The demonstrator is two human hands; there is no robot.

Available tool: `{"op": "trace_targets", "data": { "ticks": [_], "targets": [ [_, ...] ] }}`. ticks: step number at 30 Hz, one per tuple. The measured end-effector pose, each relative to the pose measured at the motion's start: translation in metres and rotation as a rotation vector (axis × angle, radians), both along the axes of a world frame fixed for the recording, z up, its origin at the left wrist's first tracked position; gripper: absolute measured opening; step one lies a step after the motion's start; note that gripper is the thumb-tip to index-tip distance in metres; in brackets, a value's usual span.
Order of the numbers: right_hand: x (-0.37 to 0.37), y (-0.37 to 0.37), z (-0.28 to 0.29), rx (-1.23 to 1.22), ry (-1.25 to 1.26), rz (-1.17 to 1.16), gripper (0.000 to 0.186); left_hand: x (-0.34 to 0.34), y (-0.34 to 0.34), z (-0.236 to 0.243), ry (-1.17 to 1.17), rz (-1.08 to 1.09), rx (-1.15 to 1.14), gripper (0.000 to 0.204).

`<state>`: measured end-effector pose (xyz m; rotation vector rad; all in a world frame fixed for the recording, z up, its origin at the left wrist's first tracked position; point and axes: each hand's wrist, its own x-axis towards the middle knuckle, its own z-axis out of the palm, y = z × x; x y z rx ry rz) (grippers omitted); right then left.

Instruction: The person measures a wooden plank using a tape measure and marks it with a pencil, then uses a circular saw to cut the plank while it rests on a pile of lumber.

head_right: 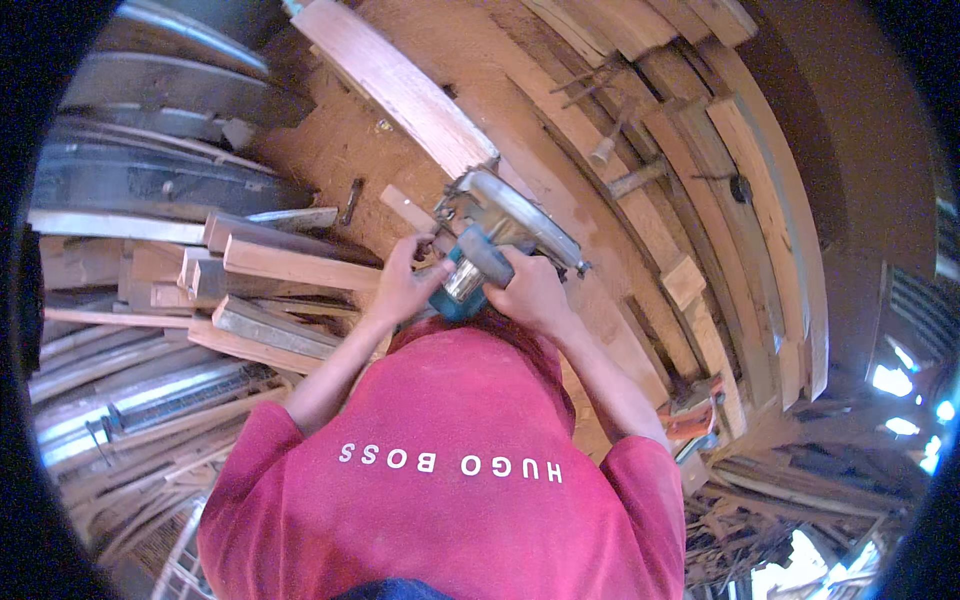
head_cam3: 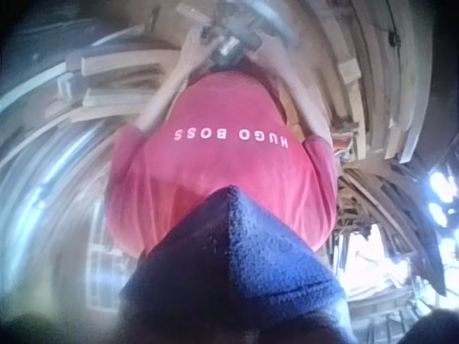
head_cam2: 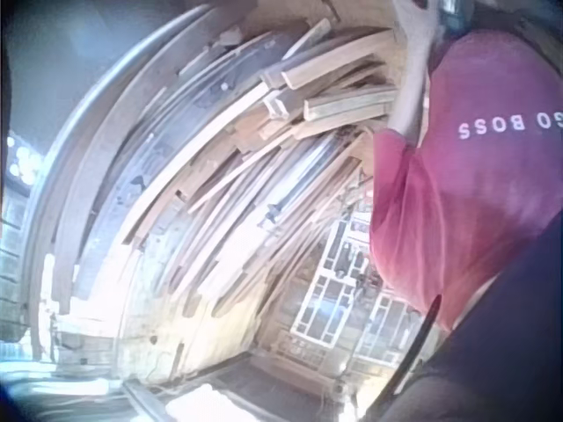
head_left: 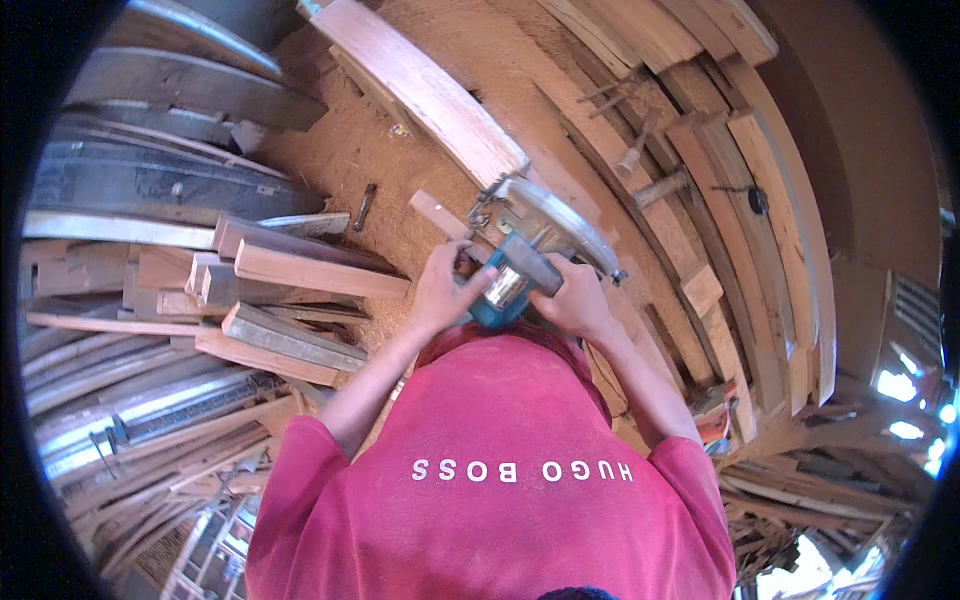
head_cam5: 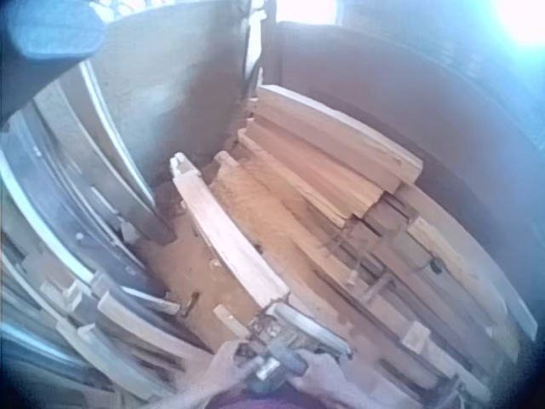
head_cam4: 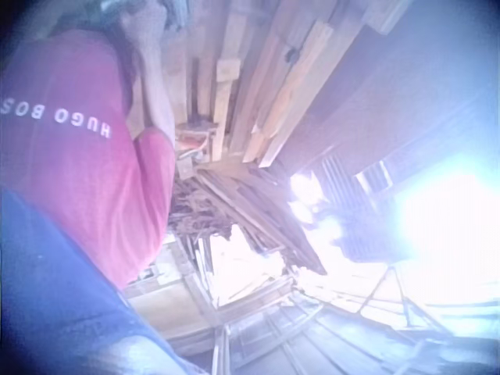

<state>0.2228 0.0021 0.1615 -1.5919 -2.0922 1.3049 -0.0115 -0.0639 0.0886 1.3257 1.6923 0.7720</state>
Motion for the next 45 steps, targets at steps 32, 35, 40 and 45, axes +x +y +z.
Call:
{"op": "trace_targets", "data": {
  "ticks": [32, 35, 40, 45],
  "targets": [
    [0.032, 0.07, -0.098, -0.033, 0.211, -0.007, 0.046, 0.102, 0.044, -0.053, 0.597, 0.085, 0.116, 0.103],
    [0.032, 0.068, -0.108, 0.036, 0.178, -0.029, 0.041, 0.1, 0.047, -0.053, 0.598, 0.078, 0.118, 0.1],
    [0.03, 0.069, -0.108, 0.039, 0.188, -0.025, 0.041, 0.099, 0.048, -0.052, 0.595, 0.079, 0.111, 0.097],
    [0.028, 0.074, -0.106, 0.014, 0.204, -0.021, 0.047, 0.097, 0.052, -0.052, 0.588, 0.08, 0.115, 0.096]
  ]
}}
